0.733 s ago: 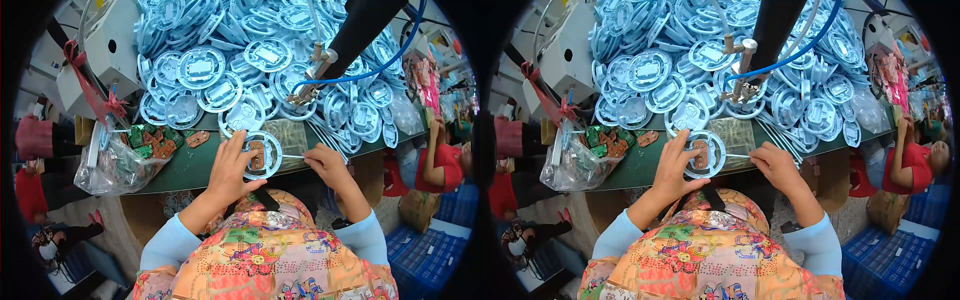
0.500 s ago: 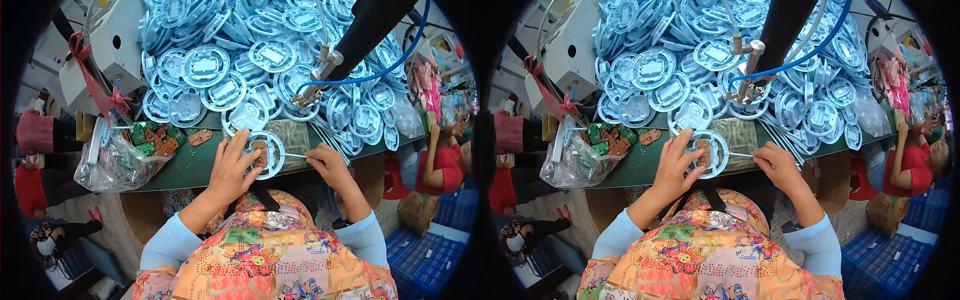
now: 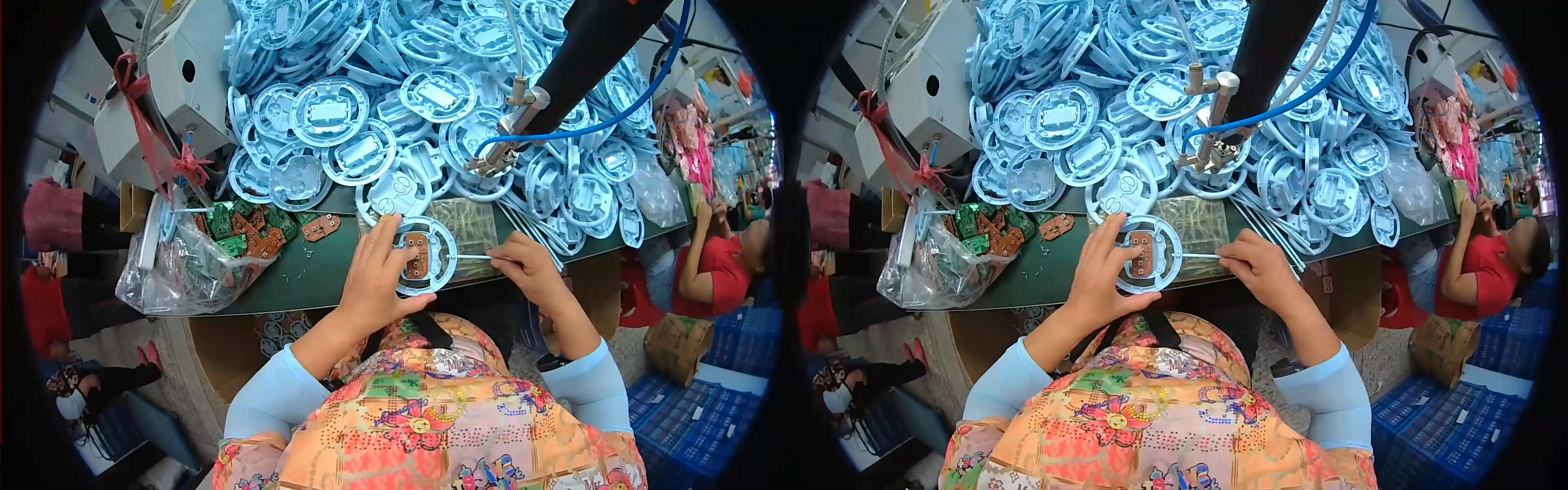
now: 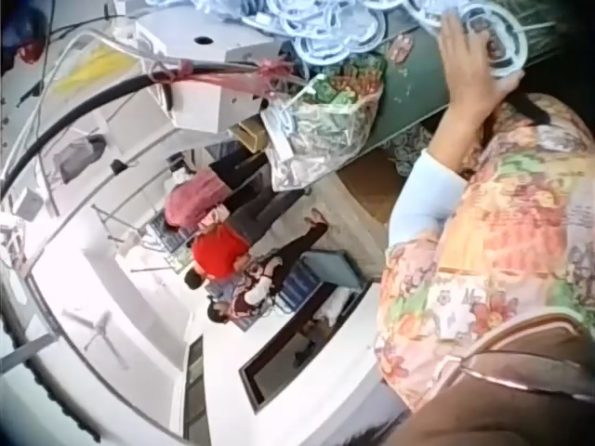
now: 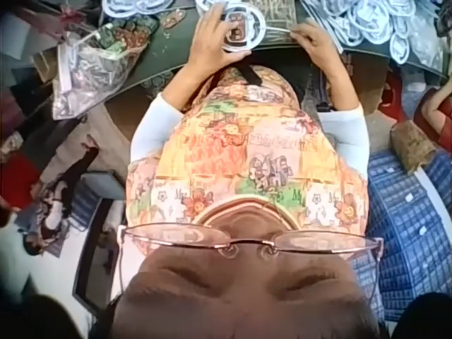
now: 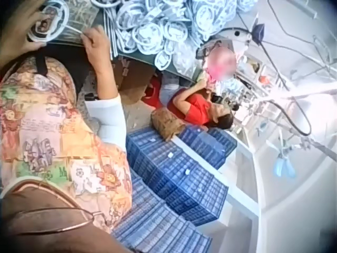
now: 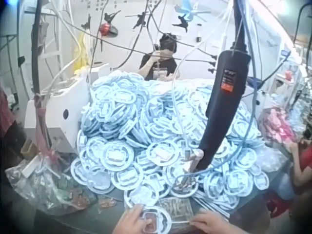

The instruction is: The recorder inserts circuit boards and small components into blue circular plastic housings and uses a power screwdriver to secure them at an industrial workstation.

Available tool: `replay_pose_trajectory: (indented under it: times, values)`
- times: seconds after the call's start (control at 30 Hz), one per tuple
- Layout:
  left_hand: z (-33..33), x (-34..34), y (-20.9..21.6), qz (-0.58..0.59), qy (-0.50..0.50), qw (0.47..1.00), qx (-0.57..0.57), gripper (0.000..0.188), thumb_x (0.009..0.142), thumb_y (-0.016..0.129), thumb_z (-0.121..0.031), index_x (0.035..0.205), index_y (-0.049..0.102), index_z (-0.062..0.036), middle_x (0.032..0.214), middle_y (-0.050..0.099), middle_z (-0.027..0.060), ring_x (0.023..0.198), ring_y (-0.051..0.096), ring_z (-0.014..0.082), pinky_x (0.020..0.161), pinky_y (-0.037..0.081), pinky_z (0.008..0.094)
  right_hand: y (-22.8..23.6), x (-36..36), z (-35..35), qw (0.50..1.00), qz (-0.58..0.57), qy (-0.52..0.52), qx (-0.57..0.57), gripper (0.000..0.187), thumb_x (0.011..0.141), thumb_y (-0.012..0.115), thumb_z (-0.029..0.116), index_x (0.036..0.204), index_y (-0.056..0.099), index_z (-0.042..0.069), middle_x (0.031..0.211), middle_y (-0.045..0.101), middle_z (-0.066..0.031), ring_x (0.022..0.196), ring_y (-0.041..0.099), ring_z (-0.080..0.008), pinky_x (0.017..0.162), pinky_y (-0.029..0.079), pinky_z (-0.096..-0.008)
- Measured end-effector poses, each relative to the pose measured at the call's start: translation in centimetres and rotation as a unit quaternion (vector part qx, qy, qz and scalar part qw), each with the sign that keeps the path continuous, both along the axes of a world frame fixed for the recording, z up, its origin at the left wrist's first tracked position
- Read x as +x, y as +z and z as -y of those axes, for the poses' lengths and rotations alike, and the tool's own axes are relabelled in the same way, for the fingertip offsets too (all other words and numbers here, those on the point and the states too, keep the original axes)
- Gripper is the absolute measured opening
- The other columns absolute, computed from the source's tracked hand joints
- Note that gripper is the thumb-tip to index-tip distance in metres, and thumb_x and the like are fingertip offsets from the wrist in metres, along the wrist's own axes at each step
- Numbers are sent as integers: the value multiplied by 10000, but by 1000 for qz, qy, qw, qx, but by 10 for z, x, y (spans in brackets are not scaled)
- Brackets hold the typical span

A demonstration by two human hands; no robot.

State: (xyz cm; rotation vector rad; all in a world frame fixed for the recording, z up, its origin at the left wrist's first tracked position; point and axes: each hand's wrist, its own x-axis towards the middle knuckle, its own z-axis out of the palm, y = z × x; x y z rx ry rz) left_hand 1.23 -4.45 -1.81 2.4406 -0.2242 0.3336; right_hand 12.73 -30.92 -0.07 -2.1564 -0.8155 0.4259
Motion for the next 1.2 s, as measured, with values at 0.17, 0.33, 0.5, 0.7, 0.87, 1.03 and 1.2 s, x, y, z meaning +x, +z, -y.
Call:
replay_pose_trajectory:
  times: [0.17,0.33,0.5,0.7,0.87,1.03,1.2]
  values:
    - [-2,1,-12,45,0,996,-76,678,559,914,-271,1105,569,-63,1467,374,284,1346,387,472,1093,331,527,-1,3,-8,999,-32,21,10,148,854,686,71,999,694,39,812,545,-95,745,581,-259,662,453,-336]
    - [-2,2,-12,48,-1,996,-76,682,561,913,-270,1113,570,-61,1465,377,284,1345,389,469,1094,331,523,-2,5,-12,999,-19,37,20,155,860,681,69,1013,696,46,833,557,-100,754,592,-272,671,463,-340]
    - [-3,2,-12,48,2,997,-61,685,558,912,-268,1113,570,-59,1465,377,284,1346,388,470,1093,331,523,-1,1,-14,999,7,37,3,163,859,682,76,1020,698,56,860,576,-103,761,617,-289,666,482,-348]
    - [-2,2,-13,47,-1,997,-58,694,555,913,-263,1119,565,-56,1470,373,279,1346,383,474,1093,331,527,1,0,-14,999,34,37,-14,171,840,696,79,1010,700,60,861,579,-101,768,623,-293,664,489,-354]
    - [-2,3,-10,40,-8,997,-59,690,561,914,-256,1119,562,-53,1476,366,276,1346,382,475,1094,331,530,-9,-2,-20,994,106,30,3,167,813,719,79,978,706,67,832,564,-88,782,593,-277,668,479,-360]
    - [-2,3,-3,22,-7,999,-46,678,567,914,-258,1108,564,-46,1481,360,276,1349,378,474,1093,334,527,-12,-5,-25,984,173,30,28,178,758,740,51,933,711,70,818,555,-64,805,554,-259,680,464,-363]
    - [-1,3,-3,14,-5,999,-33,670,567,914,-260,1098,568,-42,1488,352,275,1350,376,473,1092,337,522,-15,-4,-26,981,185,31,39,187,743,744,40,925,708,61,818,555,-70,792,547,-266,669,457,-370]
